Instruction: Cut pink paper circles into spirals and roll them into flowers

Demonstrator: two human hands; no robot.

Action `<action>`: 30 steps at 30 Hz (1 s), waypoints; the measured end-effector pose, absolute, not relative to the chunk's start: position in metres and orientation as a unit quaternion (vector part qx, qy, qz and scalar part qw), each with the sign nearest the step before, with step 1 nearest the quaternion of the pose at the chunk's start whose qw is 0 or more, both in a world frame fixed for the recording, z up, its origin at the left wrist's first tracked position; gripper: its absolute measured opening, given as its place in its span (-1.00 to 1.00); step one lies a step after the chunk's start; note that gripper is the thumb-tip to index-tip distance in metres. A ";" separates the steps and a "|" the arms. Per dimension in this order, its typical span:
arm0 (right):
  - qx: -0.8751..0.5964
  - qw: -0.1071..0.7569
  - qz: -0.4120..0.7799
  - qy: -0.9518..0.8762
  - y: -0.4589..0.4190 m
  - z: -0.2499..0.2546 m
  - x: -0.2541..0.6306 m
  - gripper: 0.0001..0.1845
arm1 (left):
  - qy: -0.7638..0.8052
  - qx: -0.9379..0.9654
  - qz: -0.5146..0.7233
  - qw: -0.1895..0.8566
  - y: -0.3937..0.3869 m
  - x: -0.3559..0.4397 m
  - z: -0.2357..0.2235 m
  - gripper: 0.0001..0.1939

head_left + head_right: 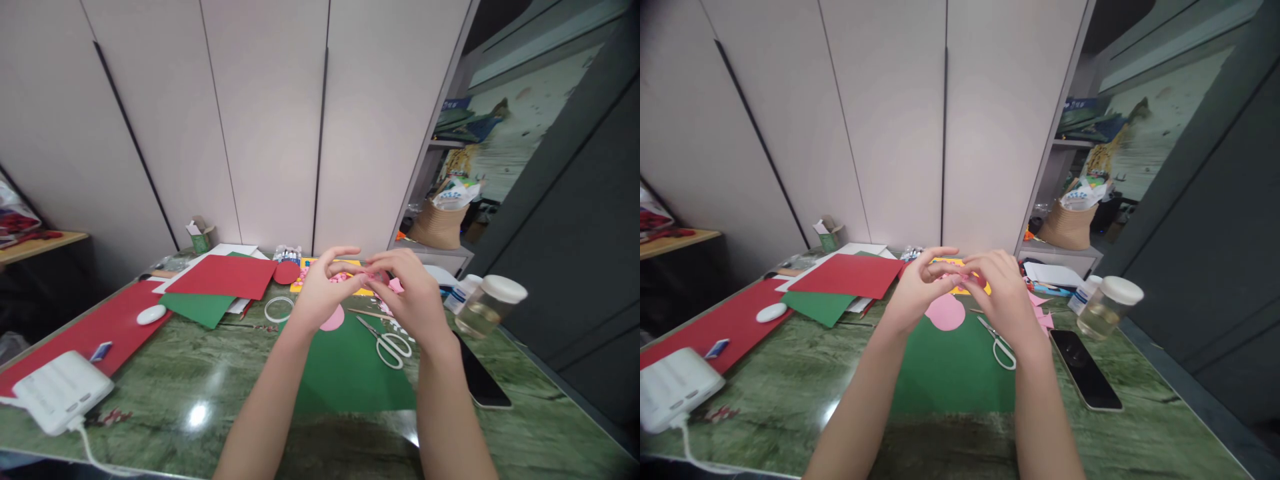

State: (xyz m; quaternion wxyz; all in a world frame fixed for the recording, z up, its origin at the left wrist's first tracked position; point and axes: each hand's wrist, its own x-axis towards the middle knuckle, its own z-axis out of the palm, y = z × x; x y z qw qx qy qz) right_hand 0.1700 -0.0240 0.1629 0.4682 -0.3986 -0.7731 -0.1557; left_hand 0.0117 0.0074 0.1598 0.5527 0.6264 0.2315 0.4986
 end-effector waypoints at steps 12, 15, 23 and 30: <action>-0.376 0.431 -0.100 -0.814 -0.034 0.168 0.178 -0.76 | 0.251 0.679 0.439 0.533 0.012 0.000 0.160 -0.55; -0.370 0.404 -0.073 -0.834 -0.035 0.169 0.177 -0.76 | 0.250 0.697 0.418 0.527 0.010 -0.004 0.162 -0.61; -0.385 0.443 -0.115 -0.802 -0.032 0.168 0.173 -0.85 | 0.237 0.666 0.462 0.536 0.011 0.005 0.160 -0.61; -0.390 0.474 -0.157 -0.773 -0.030 0.167 0.170 -0.86 | 0.208 0.621 0.489 0.576 0.008 0.012 0.159 -0.60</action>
